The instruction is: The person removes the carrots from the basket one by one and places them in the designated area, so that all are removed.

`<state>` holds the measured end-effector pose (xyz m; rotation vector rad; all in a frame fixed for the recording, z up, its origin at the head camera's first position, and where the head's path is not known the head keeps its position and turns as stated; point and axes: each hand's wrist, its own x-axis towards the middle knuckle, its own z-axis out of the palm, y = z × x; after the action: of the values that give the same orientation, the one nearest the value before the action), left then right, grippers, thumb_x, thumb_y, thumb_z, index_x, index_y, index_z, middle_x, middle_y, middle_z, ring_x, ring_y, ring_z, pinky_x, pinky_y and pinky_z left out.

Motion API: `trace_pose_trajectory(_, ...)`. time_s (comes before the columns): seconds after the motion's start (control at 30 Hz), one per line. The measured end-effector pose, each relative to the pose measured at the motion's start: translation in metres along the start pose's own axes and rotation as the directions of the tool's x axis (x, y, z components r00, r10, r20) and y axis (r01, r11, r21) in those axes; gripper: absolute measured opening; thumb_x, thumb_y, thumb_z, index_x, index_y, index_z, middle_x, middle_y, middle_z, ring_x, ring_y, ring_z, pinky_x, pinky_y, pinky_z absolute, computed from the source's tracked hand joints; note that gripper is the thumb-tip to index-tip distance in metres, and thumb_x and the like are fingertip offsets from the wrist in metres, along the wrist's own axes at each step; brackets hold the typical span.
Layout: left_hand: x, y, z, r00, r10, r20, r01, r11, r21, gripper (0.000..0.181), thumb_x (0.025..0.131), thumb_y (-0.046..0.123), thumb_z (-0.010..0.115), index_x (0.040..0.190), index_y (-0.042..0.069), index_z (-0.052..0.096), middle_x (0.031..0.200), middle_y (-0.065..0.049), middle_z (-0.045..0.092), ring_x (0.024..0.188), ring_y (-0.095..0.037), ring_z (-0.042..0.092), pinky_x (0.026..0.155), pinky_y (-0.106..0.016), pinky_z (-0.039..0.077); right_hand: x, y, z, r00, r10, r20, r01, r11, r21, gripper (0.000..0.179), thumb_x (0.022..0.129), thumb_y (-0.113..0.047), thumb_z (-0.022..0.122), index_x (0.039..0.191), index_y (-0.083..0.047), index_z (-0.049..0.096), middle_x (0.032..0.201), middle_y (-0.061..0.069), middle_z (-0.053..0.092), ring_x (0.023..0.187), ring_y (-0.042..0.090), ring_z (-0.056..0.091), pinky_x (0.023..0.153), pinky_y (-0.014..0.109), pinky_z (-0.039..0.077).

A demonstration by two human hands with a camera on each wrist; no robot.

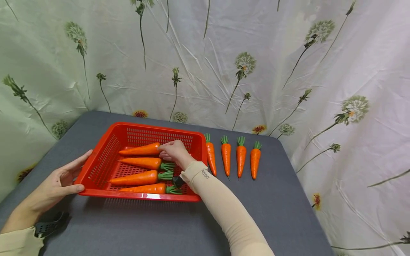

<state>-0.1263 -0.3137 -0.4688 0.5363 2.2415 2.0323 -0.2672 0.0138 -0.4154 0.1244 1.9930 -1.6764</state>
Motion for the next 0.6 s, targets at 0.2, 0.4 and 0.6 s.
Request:
trace_pose_trajectory(0.2,0.0003,-0.0012,0.0001,1.0,0.011,0.006,-0.011,1.0,-0.003,0.09,0.087,-0.013,0.062,0.161,0.015,0.021,0.158,0.009,0.036,0.126,0.0,0.054,0.081,-0.029,0.061,-0.0004,0.0004,-0.0002,0.999,-0.015,-0.047,0.019,0.997,0.079,0.029,0.096,-0.014,0.067,0.12,0.003,0.069,0.117,0.024,0.071,0.103,0.027,0.074,0.09,0.034,0.059)
trace_pose_trajectory(0.4,-0.001,-0.0019,-0.0029,0.999,0.025,0.037,-0.024,0.999,-0.023,0.09,0.088,-0.013,0.061,0.162,0.015,0.018,0.159,0.009,0.035,0.128,-0.001,0.053,0.083,-0.03,0.061,-0.0039,0.0003,0.0018,0.998,-0.048,-0.049,0.055,0.988,0.142,0.03,0.098,-0.013,0.063,0.121,0.006,0.068,0.122,0.025,0.069,0.113,0.03,0.07,0.096,0.035,0.057)
trace_pose_trajectory(0.6,-0.0007,-0.0032,-0.0037,0.999,0.024,0.039,-0.023,0.999,-0.025,0.089,0.088,-0.012,0.061,0.162,0.015,0.018,0.159,0.012,0.035,0.128,0.001,0.052,0.084,-0.028,0.06,-0.0081,0.0021,0.0047,0.998,-0.027,-0.059,0.037,0.983,0.182,0.03,0.098,-0.014,0.063,0.121,0.003,0.07,0.125,0.022,0.069,0.113,0.025,0.07,0.099,0.035,0.055)
